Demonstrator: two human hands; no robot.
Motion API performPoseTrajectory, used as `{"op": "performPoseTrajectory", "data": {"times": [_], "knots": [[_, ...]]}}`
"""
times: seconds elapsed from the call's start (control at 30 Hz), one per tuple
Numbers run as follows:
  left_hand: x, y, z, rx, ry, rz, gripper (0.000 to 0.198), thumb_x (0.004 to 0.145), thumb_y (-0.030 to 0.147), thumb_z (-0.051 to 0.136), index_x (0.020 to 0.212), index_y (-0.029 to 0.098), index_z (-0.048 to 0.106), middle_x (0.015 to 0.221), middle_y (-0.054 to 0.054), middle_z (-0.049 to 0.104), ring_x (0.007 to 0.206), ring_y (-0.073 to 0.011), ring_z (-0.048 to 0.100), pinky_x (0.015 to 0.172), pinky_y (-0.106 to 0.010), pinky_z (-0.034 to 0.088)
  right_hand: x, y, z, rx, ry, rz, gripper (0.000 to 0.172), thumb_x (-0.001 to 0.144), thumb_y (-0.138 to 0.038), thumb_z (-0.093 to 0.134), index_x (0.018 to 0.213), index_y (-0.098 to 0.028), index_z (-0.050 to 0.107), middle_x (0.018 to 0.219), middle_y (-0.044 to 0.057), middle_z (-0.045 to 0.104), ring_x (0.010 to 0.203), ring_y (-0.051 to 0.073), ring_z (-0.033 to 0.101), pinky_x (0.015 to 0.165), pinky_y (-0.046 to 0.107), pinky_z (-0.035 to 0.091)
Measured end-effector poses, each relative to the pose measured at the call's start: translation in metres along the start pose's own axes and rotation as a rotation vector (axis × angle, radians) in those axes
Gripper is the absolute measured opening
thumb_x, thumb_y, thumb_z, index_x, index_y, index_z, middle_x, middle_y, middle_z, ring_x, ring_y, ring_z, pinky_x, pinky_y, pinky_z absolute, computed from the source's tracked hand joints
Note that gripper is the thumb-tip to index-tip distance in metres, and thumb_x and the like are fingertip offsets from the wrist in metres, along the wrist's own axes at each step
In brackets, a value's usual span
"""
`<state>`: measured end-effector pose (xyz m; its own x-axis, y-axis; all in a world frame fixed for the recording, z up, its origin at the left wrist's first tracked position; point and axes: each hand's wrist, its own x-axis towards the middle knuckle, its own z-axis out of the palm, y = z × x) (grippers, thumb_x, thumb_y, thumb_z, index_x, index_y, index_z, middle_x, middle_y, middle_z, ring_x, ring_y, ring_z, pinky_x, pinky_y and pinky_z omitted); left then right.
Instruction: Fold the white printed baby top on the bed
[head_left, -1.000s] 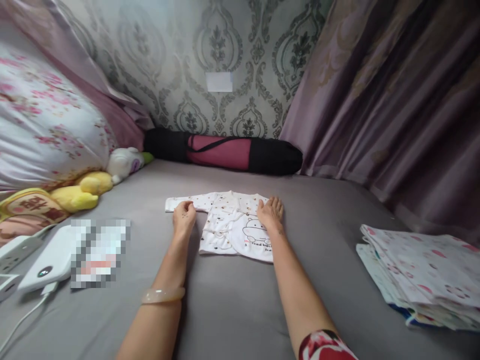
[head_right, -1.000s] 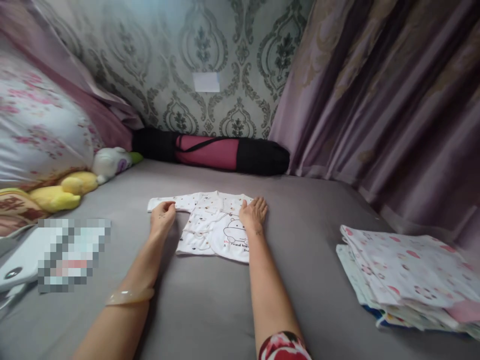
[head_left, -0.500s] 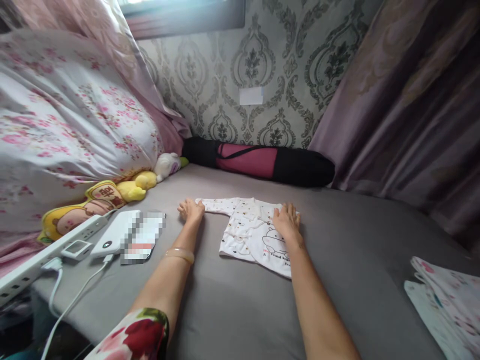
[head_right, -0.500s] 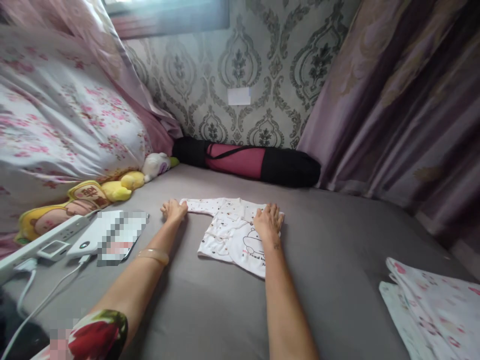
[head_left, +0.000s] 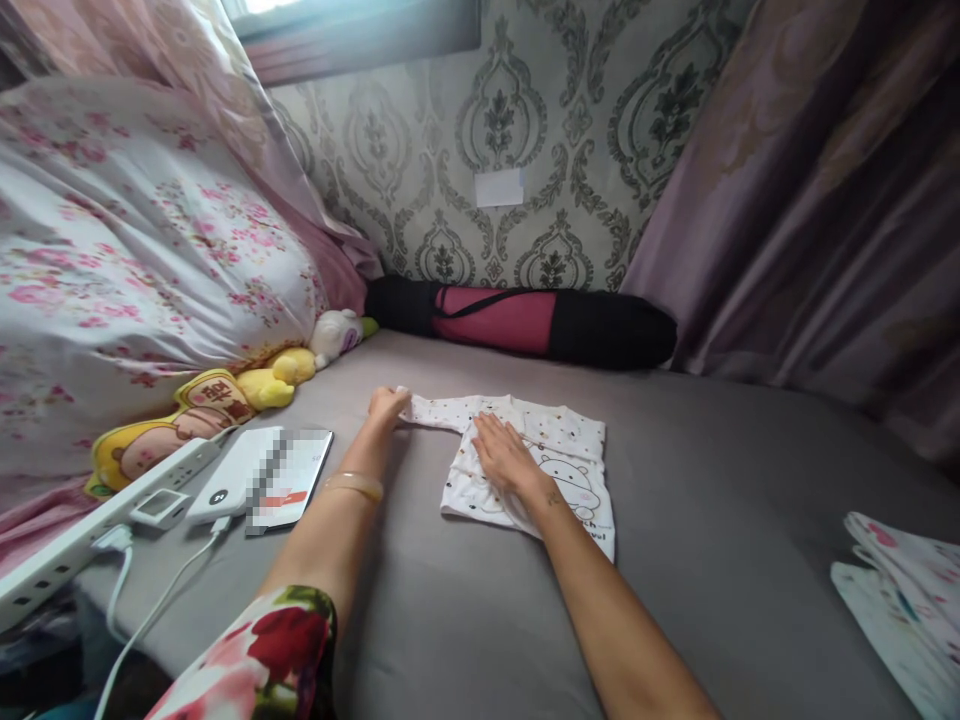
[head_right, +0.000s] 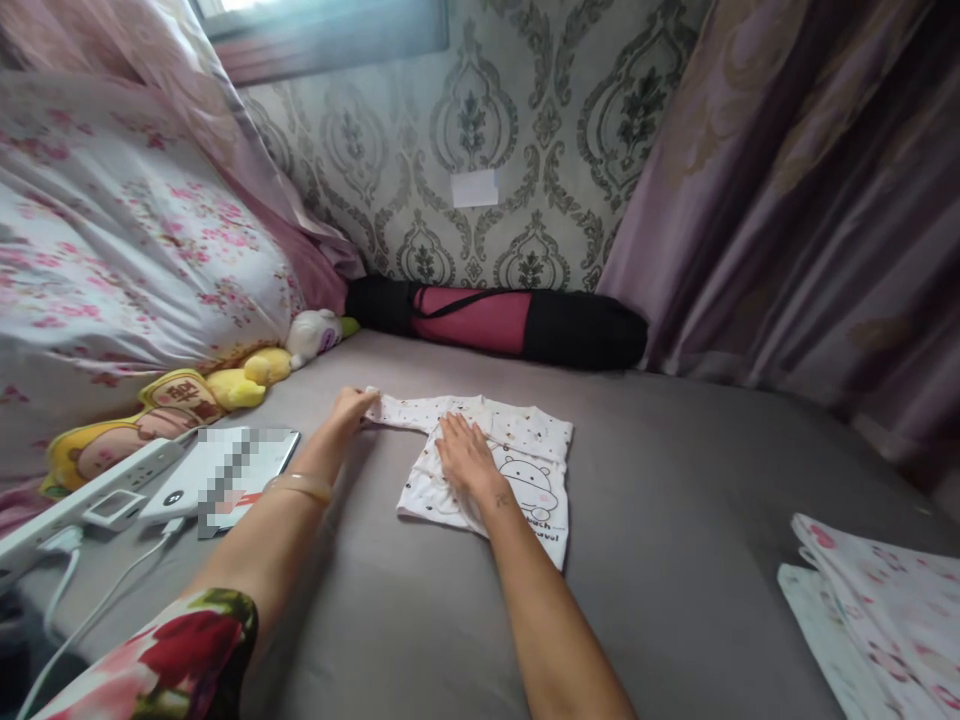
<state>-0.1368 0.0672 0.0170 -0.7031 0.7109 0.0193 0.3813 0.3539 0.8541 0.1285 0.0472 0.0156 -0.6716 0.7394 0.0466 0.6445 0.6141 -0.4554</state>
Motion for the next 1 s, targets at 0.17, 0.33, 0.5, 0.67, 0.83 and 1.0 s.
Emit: {"op": "performPoseTrajectory", "data": {"times": [0.17, 0.33, 0.5, 0.67, 0.83, 1.0], "knots": [[-0.004, 0.031, 0.003, -0.226, 0.0, -0.058, 0.018, 0.059, 0.036, 0.058, 0.064, 0.02, 0.052, 0.057, 0.0, 0.053, 0.06, -0.0173, 0.055, 0.054, -0.026, 0.042, 0.003, -0.008, 0.011, 0.005, -0.071, -0.058, 0.053, 0.101, -0.035, 0.026, 0.15, -0.016, 0.028, 0.156, 0.005, 0.022, 0.144, 0.019, 0.013, 0.117, 0.045, 0.003], [-0.019, 0.065, 0.011, -0.604, -0.071, -0.1, 0.029, 0.049, 0.034, 0.067, 0.069, 0.018, 0.054, 0.057, 0.004, 0.051, 0.053, -0.0122, 0.05, 0.05, -0.023, 0.038, 0.005, -0.005, 0.012, 0.087, -0.06, -0.061, 0.051, 0.1, -0.033, 0.03, 0.148, -0.016, 0.034, 0.154, 0.006, 0.027, 0.143, 0.021, 0.016, 0.116, 0.047, 0.002], [-0.045, 0.086, 0.031, -0.705, -0.092, -0.043, 0.034, 0.053, 0.038, 0.07, 0.075, 0.016, 0.057, 0.055, 0.005, 0.052, 0.052, -0.0109, 0.051, 0.05, -0.022, 0.038, 0.016, -0.003, 0.001, 0.527, 0.175, 0.133, 0.042, 0.095, -0.023, 0.037, 0.132, -0.014, 0.053, 0.138, 0.01, 0.052, 0.129, 0.018, 0.045, 0.111, 0.034, 0.028], [-0.083, 0.101, 0.066, -0.795, -0.236, 0.09, 0.047, 0.061, 0.049, 0.073, 0.09, 0.014, 0.061, 0.073, -0.003, 0.066, 0.069, -0.0166, 0.063, 0.064, -0.027, 0.047, 0.023, 0.004, -0.022, 1.287, 0.213, 0.457, 0.046, 0.1, -0.034, 0.021, 0.128, -0.012, 0.051, 0.126, 0.015, 0.06, 0.106, 0.019, 0.063, 0.088, 0.033, 0.051], [-0.104, 0.102, 0.078, -0.738, -0.519, 0.208, 0.05, 0.082, 0.06, 0.055, 0.11, 0.019, 0.06, 0.124, -0.013, 0.063, 0.121, -0.0249, 0.055, 0.099, -0.036, 0.041, 0.017, 0.029, -0.042, 1.448, 0.25, 0.477, 0.078, 0.096, -0.048, -0.013, 0.132, -0.008, 0.044, 0.121, 0.02, 0.061, 0.103, 0.025, 0.064, 0.08, 0.041, 0.054], [-0.088, 0.08, 0.064, -0.699, -0.39, 0.072, 0.042, 0.094, 0.048, 0.037, 0.114, 0.015, 0.053, 0.127, -0.017, 0.062, 0.123, -0.022, 0.055, 0.102, -0.038, 0.039, 0.015, 0.041, -0.043, 1.601, 0.348, 0.544, 0.05, 0.101, -0.045, 0.023, 0.119, -0.01, 0.054, 0.1, 0.015, 0.069, 0.092, 0.025, 0.067, 0.077, 0.042, 0.056]]}}
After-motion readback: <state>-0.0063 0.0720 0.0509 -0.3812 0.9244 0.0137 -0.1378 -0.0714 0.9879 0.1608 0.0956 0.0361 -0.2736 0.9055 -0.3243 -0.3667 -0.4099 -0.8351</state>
